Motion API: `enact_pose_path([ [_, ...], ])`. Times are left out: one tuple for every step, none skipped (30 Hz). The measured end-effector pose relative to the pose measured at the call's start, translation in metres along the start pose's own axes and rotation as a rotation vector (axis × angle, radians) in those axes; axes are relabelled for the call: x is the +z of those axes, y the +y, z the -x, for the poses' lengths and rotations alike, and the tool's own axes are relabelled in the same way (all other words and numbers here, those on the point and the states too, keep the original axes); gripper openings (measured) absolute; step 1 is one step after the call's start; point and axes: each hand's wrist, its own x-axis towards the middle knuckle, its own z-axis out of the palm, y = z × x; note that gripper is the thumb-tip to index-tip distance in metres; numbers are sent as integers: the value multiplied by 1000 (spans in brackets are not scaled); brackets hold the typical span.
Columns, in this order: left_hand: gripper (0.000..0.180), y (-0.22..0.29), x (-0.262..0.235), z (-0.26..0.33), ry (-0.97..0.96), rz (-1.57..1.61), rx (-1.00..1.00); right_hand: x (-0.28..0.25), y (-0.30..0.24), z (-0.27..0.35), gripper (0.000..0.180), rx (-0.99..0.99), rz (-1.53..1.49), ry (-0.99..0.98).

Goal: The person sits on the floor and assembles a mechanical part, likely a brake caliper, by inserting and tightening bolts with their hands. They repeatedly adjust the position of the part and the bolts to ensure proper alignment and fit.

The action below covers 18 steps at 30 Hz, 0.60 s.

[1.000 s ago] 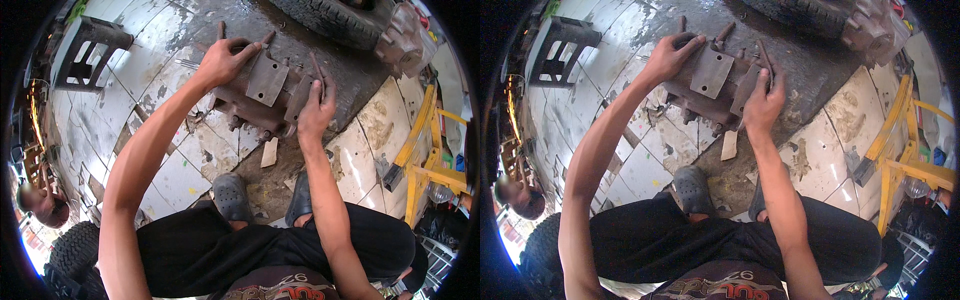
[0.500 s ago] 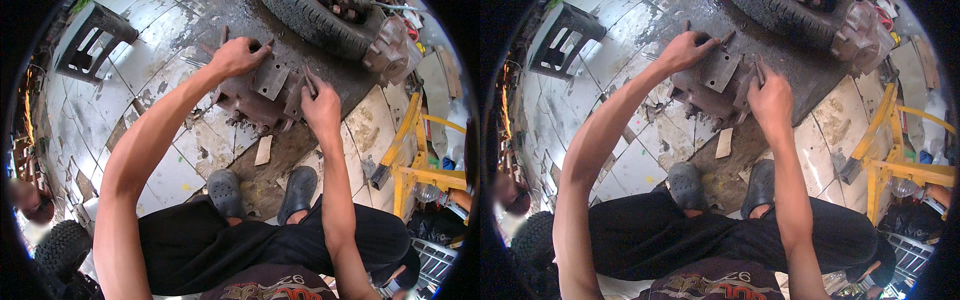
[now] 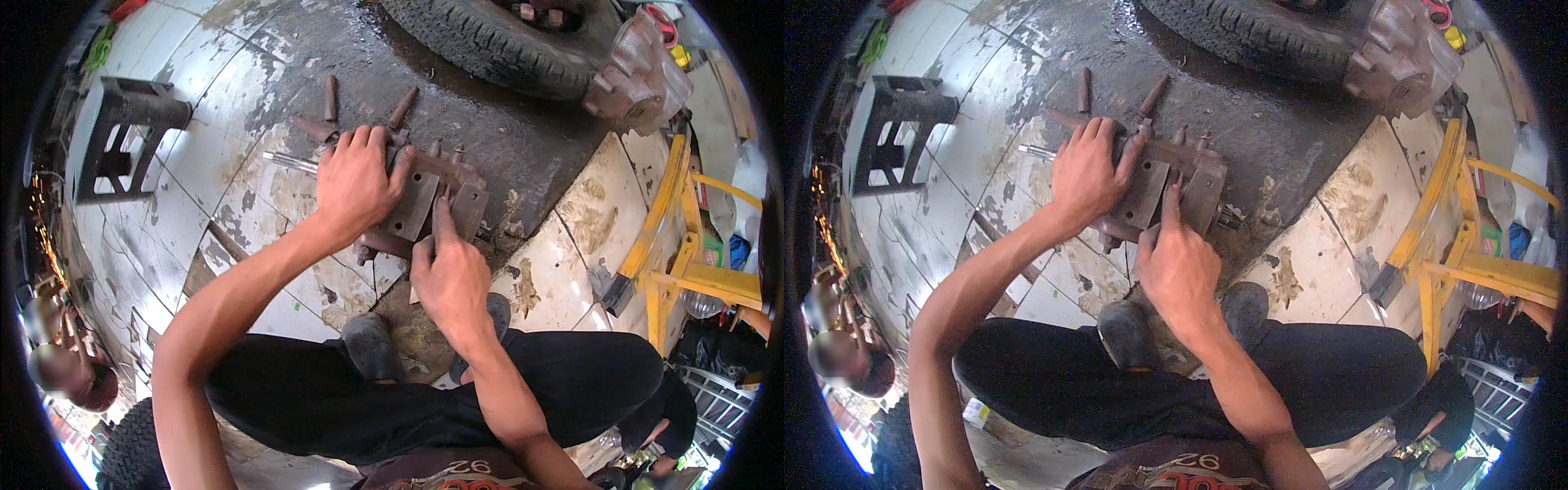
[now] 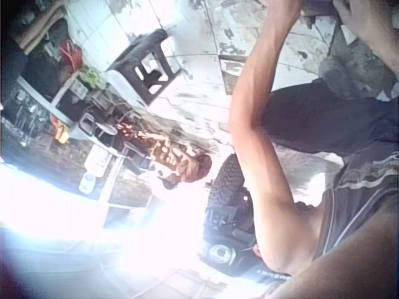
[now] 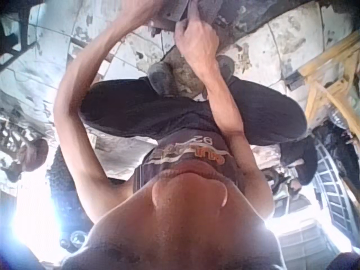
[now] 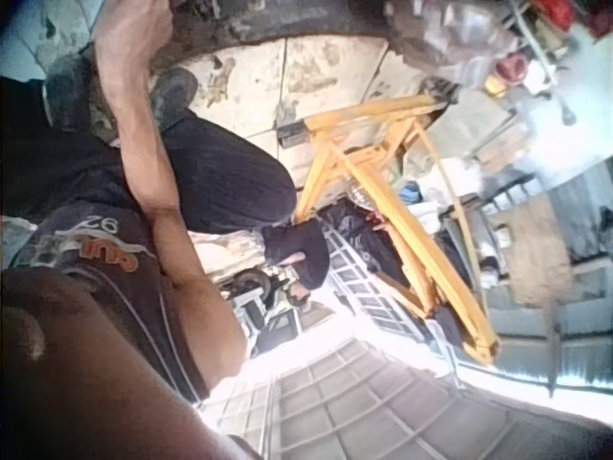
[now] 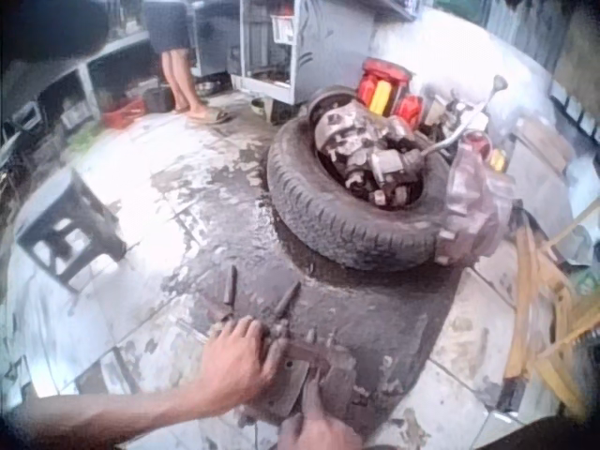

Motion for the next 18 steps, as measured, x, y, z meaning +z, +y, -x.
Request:
enact_pose_path([
  [45,1,-1,-2,-15,2,-4,-3,-4,-6,58,33,49,-21],
  [45,2,-1,-2,-30,3,-9,-7,-6,-11,58,65,98,-43],
  [44,1,1,-1,36,-6,17,-13,-5,-22,63,58,124,-67],
  [43,1,2,-1,15,1,-1,-17,-3,-23,64,53,112,-97],
  [42,1,0,-3,1,6,-16,-21,-1,-24,65,42,99,-120],
  [42,2,-1,-4,-13,11,-31,-23,0,-22,66,31,86,-142],
  [37,3,-1,-2,-11,23,-47,-24,1,-12,68,12,109,-169],
  [35,3,-1,-2,10,53,-41,-29,-5,-6,70,85,54,-277],
  [33,1,1,-1,29,84,-36,-29,-7,-6,71,79,54,-271],
  [31,0,3,-1,48,115,-32,-27,-7,-7,72,74,55,-266],
  [25,1,3,0,113,123,-16,-24,-5,-16,73,54,48,-214],
  [24,2,4,0,138,123,-18,-18,0,-31,73,39,41,-164],
  [22,2,4,-1,163,123,-21,-17,3,-37,74,24,36,-115],
  [21,2,5,-2,194,122,-27,-21,1,-34,75,28,50,-164],
  [18,2,4,-1,230,124,-15,-29,-3,-26,75,31,65,-214],
  [19,1,6,1,255,119,-27,-34,-7,-18,75,33,80,-264],
  [19,2,8,3,282,117,-38,-38,-9,-10,77,53,88,-353],
  [20,4,9,4,309,114,-48,-38,-8,-12,77,35,80,-318],
])
